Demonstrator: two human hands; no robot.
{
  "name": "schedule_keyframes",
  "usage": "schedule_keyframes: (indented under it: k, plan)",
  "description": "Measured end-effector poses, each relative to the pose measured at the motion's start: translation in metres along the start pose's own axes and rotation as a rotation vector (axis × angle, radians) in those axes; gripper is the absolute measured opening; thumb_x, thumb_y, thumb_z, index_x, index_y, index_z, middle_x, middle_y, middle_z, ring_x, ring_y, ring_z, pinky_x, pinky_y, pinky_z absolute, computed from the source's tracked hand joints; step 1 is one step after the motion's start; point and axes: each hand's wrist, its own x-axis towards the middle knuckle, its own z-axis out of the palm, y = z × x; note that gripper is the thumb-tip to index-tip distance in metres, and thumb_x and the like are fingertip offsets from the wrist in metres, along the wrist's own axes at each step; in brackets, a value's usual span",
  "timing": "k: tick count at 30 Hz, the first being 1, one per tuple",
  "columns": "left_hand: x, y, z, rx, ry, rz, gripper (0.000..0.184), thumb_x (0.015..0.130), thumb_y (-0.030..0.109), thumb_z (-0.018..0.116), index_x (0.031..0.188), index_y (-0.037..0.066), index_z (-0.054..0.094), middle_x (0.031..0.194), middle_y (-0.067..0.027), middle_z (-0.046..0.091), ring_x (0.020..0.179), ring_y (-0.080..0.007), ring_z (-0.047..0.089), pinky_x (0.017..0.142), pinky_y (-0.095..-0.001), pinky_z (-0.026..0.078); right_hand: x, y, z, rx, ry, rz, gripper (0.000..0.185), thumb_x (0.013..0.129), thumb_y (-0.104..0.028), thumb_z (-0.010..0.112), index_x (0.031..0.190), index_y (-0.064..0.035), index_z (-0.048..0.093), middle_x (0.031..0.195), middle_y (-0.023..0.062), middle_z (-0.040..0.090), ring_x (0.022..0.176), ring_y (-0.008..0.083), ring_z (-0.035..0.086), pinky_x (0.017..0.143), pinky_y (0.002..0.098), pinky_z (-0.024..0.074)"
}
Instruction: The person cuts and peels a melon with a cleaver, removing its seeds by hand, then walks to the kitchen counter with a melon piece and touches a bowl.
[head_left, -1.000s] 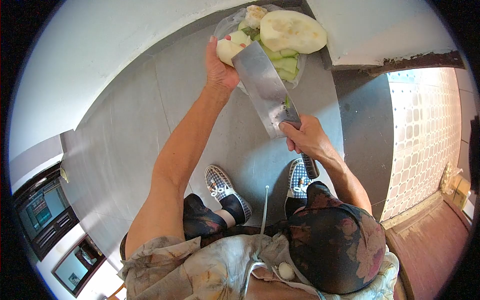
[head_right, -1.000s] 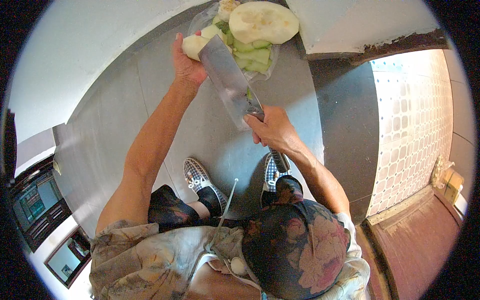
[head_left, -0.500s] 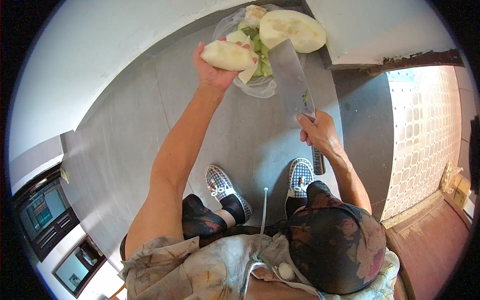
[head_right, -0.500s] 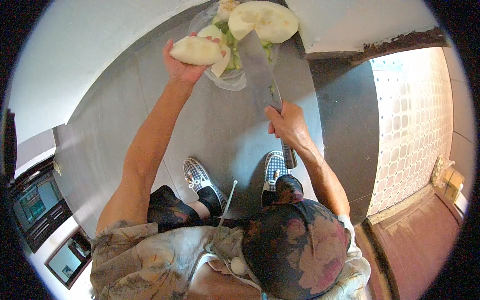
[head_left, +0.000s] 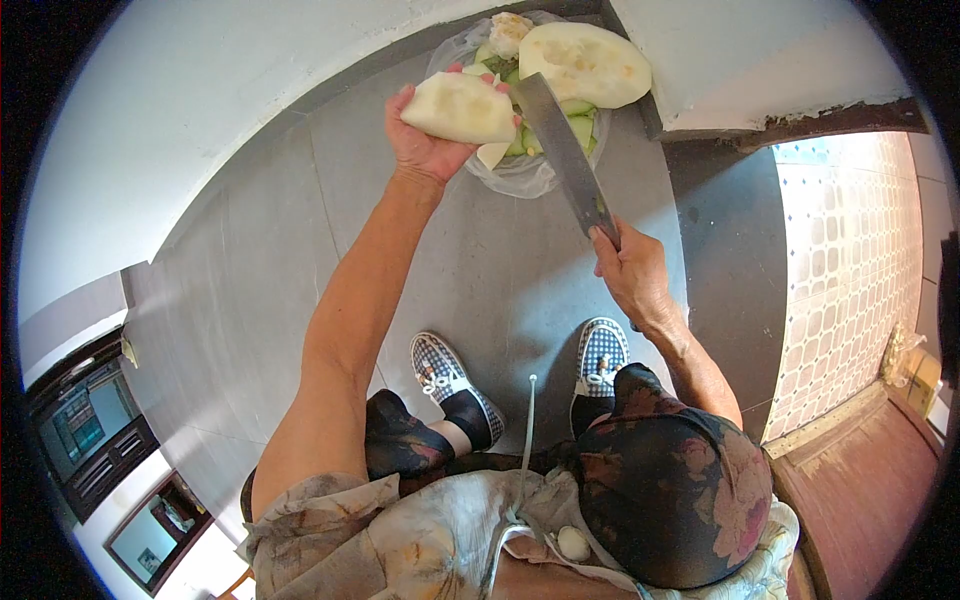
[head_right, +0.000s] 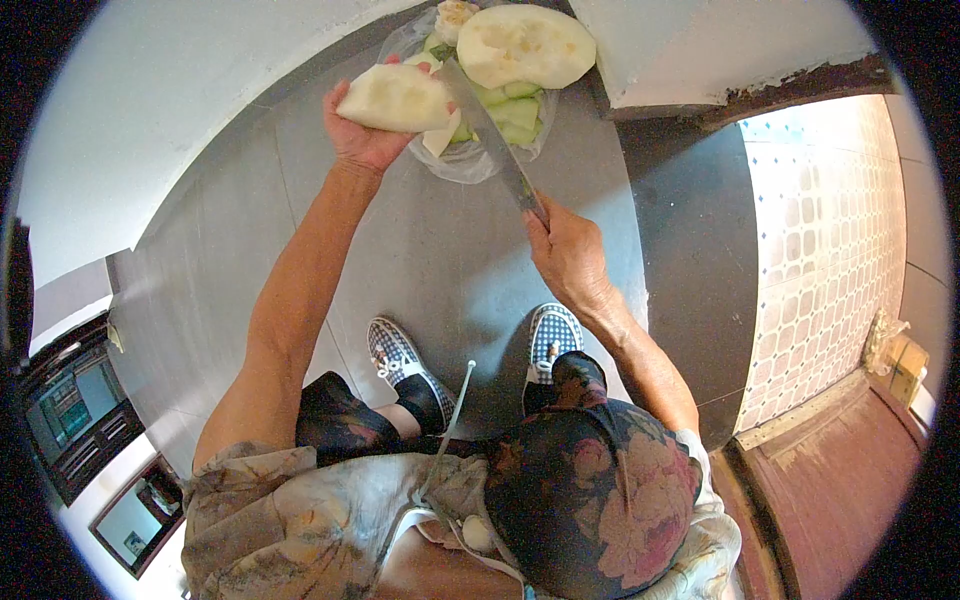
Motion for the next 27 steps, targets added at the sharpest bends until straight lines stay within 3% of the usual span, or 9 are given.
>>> schedule_keyframes:
  k: [6, 9, 15, 18, 21, 24, 27]
  plan:
    - [0.002, 0.002, -0.009, 0.061, -0.055, -0.047, 0.067, 0.064, 0.023, 0.055, 0.127, 0.005, 0.046, 0.134, -0.0273, 0.04, 0.123, -0.0457, 0.041, 0.111, -0.0561, 0.024, 0.003, -0.003, 0.001, -0.027, 0.014, 0.037, 0.033, 0.091, -0.02, 0.052, 0.121, -0.0053, 0.057, 0.085, 0.0224, 0.064, 0.08, 0.0396, 0.063, 0.069, 0.0428, 0.049]
    - [0.002, 0.001, -0.016, 0.218, -0.016, -0.063, 0.074, 0.067, 0.018, 0.054, 0.137, 0.003, 0.036, 0.141, -0.0243, 0.035, 0.13, -0.0452, 0.034, 0.109, -0.061, 0.025, 0.005, -0.002, 0.001, -0.051, 0.039, 0.014, 0.034, 0.091, -0.02, 0.052, 0.122, -0.0053, 0.056, 0.085, 0.0222, 0.064, 0.08, 0.0397, 0.063, 0.069, 0.0437, 0.0489]
    - [-0.007, -0.003, -0.01, 0.362, -0.014, -0.155, 0.069, 0.07, 0.002, 0.055, 0.136, 0.005, 0.037, 0.14, -0.0216, 0.036, 0.13, -0.0461, 0.034, 0.106, -0.0648, 0.029, 0.013, 0.011, 0.003, -0.14, 0.133, -0.095, 0.034, 0.091, -0.018, 0.051, 0.122, -0.0048, 0.056, 0.097, 0.0216, 0.064, 0.09, 0.0372, 0.063, 0.075, 0.0417, 0.0504]
    - [-0.007, -0.008, -0.006, 0.383, 0.005, -0.084, 0.068, 0.071, -0.01, 0.051, 0.135, 0.007, 0.035, 0.135, -0.0217, 0.04, 0.125, -0.0439, 0.042, 0.095, -0.0637, 0.044, 0.013, 0.011, 0.005, -0.202, 0.228, -0.233, 0.035, 0.089, -0.012, 0.051, 0.123, -0.0064, 0.054, 0.11, 0.0178, 0.062, 0.098, 0.0351, 0.061, 0.079, 0.0397, 0.0512]
    - [-0.001, -0.01, -0.013, 0.509, 0.026, -0.011, 0.062, 0.076, -0.01, 0.049, 0.134, 0.008, 0.039, 0.131, -0.019, 0.046, 0.12, -0.0389, 0.049, 0.092, -0.0581, 0.049, 0.011, 0.004, 0.005, -0.304, 0.269, -0.361, 0.038, 0.085, -0.007, 0.053, 0.123, -0.0084, 0.054, 0.119, 0.0131, 0.059, 0.1, 0.0332, 0.061, 0.08, 0.0387, 0.0519]
    - [0.008, -0.019, -0.02, 0.551, 0.105, 0.128, 0.048, 0.084, -0.001, 0.051, 0.132, 0.007, 0.044, 0.126, -0.0151, 0.052, 0.115, -0.0328, 0.055, 0.091, -0.0512, 0.052, 0.013, -0.003, 0.007, -0.372, 0.297, -0.464, 0.041, 0.082, -0.005, 0.055, 0.122, -0.0102, 0.054, 0.121, 0.0103, 0.058, 0.098, 0.0313, 0.062, 0.078, 0.0374, 0.0527]
    - [0.008, -0.031, -0.025, 0.419, -0.007, 0.167, 0.039, 0.091, 0.012, 0.052, 0.13, 0.008, 0.049, 0.122, -0.0117, 0.057, 0.11, -0.0273, 0.058, 0.088, -0.0446, 0.054, 0.016, -0.008, 0.013, -0.405, 0.344, -0.527, 0.04, 0.081, -0.005, 0.056, 0.12, -0.0107, 0.055, 0.12, 0.0089, 0.058, 0.094, 0.0299, 0.063, 0.076, 0.0364, 0.0531]
